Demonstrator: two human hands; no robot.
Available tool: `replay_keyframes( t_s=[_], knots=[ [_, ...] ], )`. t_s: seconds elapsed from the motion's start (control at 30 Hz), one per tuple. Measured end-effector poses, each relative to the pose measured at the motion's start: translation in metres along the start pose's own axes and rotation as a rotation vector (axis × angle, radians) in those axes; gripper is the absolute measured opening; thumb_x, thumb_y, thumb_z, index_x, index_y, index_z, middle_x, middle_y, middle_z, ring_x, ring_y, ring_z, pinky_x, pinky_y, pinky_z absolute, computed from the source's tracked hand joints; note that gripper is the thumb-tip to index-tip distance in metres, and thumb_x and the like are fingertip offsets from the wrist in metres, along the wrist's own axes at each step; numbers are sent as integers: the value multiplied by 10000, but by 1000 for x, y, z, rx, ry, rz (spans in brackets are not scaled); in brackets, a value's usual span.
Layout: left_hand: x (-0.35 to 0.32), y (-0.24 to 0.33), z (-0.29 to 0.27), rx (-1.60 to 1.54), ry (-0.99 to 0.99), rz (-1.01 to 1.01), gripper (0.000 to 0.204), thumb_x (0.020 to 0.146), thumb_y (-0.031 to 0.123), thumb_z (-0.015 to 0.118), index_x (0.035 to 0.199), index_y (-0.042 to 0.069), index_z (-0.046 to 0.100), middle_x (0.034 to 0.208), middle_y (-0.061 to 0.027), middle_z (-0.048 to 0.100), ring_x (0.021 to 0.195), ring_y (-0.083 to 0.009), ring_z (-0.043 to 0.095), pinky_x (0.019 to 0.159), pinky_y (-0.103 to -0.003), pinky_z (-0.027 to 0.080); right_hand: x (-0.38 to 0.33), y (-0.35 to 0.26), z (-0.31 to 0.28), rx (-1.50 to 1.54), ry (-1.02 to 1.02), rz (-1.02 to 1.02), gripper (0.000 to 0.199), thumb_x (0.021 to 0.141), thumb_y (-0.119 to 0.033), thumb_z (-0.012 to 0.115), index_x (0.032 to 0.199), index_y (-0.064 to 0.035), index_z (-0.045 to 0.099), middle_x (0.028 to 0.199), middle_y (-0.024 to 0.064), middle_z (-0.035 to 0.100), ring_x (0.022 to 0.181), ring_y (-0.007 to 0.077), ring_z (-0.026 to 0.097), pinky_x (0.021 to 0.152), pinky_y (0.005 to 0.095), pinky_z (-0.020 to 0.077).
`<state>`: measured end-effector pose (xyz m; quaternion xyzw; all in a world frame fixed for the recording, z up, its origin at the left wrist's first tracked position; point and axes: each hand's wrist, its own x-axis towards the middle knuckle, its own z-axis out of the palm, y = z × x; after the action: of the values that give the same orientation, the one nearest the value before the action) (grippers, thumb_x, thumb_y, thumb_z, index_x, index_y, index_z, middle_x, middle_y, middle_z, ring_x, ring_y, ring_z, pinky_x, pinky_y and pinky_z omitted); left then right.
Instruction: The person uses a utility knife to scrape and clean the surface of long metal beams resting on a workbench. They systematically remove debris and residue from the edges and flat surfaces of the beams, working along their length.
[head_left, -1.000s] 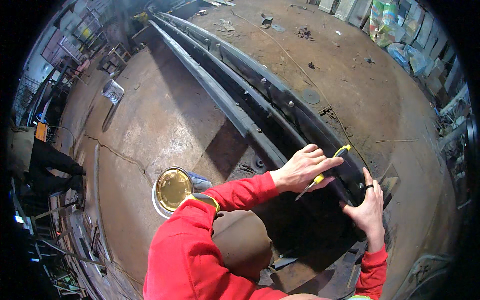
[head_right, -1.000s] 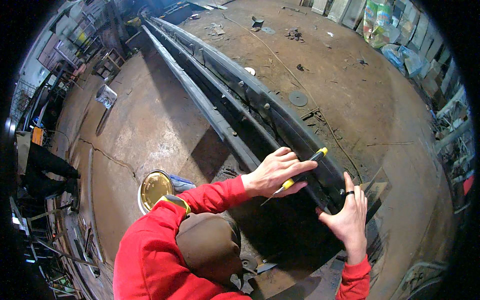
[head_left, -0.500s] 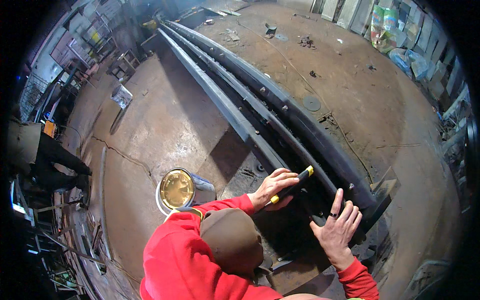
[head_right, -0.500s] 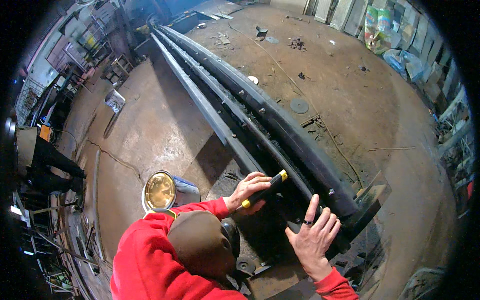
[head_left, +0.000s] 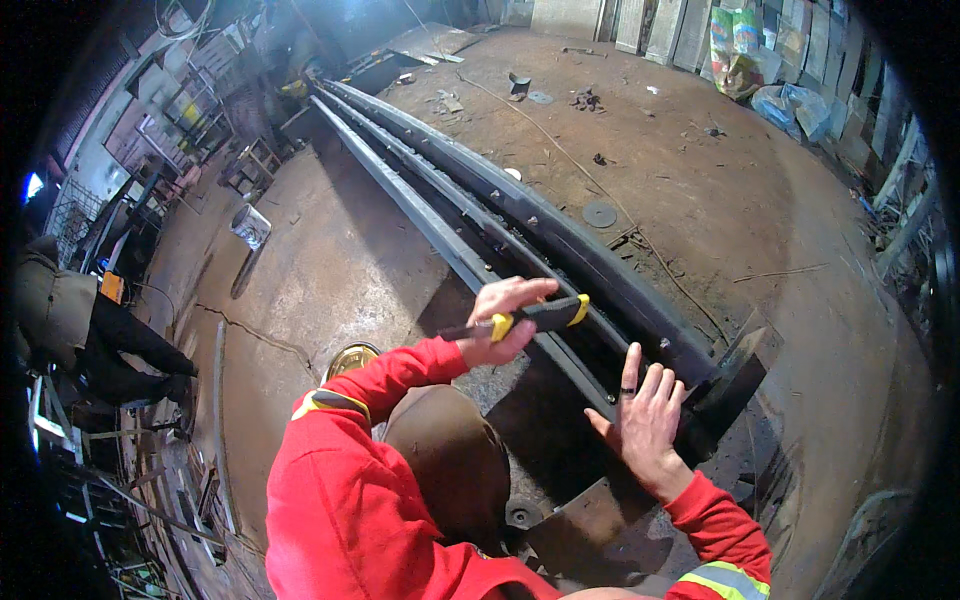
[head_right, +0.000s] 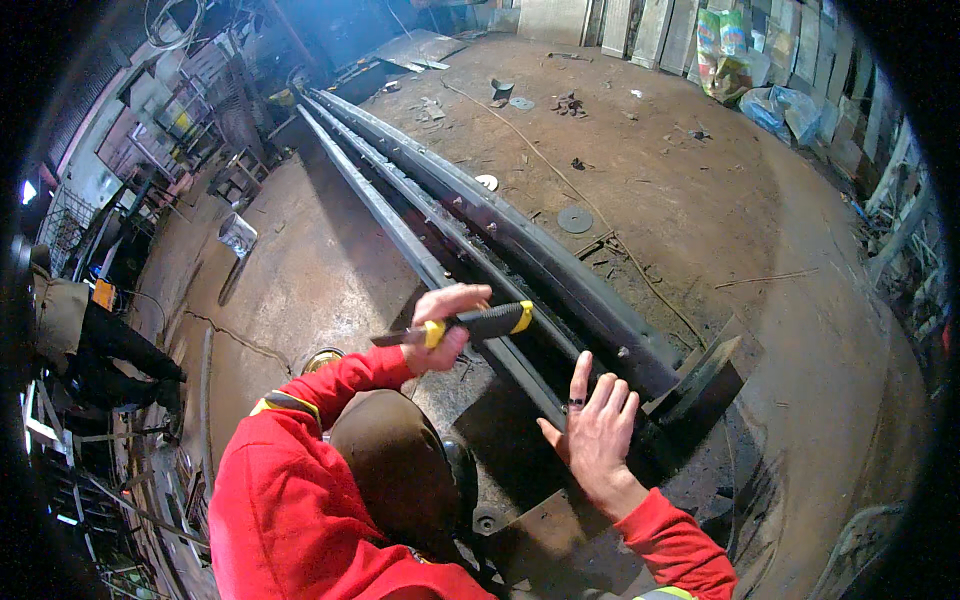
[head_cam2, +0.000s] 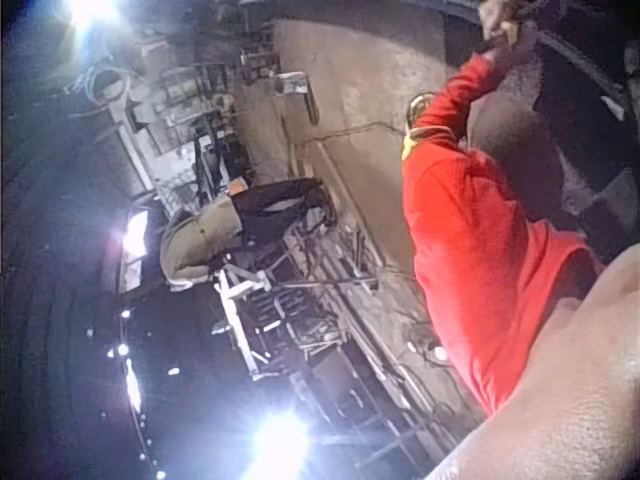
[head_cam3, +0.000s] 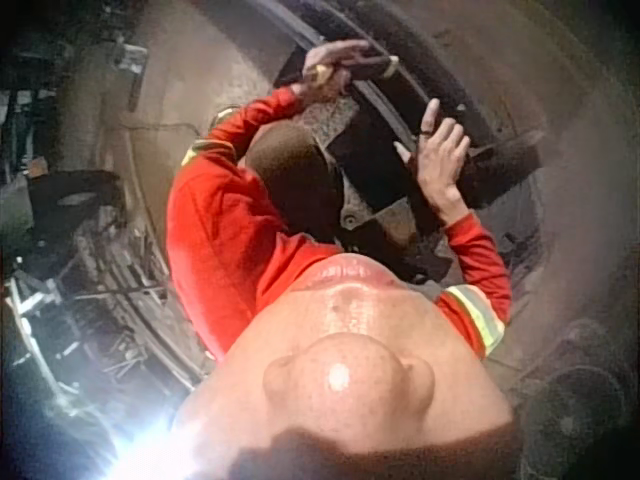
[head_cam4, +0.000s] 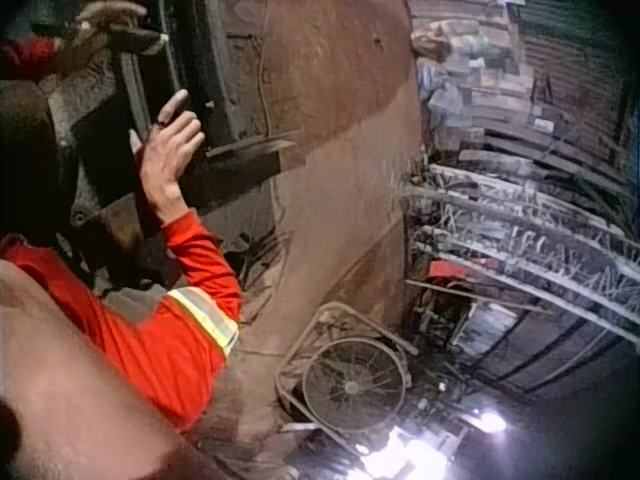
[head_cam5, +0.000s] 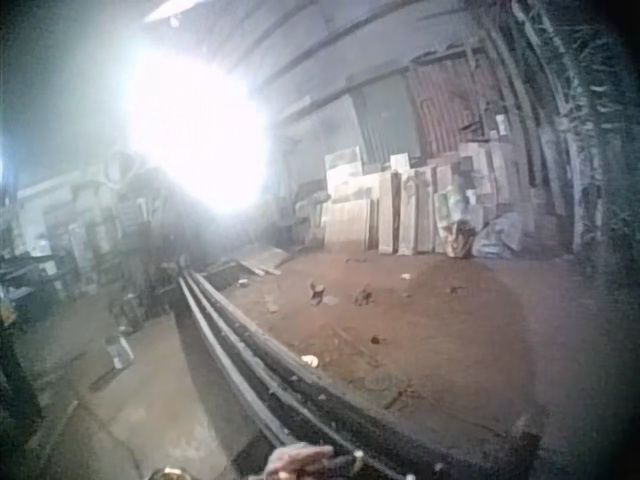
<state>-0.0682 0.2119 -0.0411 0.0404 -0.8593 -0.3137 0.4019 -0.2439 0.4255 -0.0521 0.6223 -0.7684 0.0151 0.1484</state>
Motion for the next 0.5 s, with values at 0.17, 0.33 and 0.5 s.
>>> replay_keyframes(
  t_s=[0.17,0.33,0.5],
  knots=[
    [73,39,7,-69,23,113,381,874,172,598,1227,29,590,1083,-157,663,916,-253,670,795,-349,529,10,23,-16,188,120,-41,930,707,-616,692,1336,21,440,1148,224,526,1116,361,477,987,486,349],
    [95,24,74,222,-125,-35,373,860,147,670,1213,62,580,1095,-148,656,948,-337,644,805,-392,513,30,48,-1,253,-75,121,1036,672,-577,746,1408,31,345,1347,300,409,1301,418,363,1082,548,247],
    [65,-2,102,300,-169,176,385,854,164,663,1208,40,577,1091,-155,652,1007,-316,630,868,-412,493,33,52,14,344,-36,116,874,772,-573,662,1334,60,443,1255,247,454,1213,386,422,1025,520,303]
  ],
)
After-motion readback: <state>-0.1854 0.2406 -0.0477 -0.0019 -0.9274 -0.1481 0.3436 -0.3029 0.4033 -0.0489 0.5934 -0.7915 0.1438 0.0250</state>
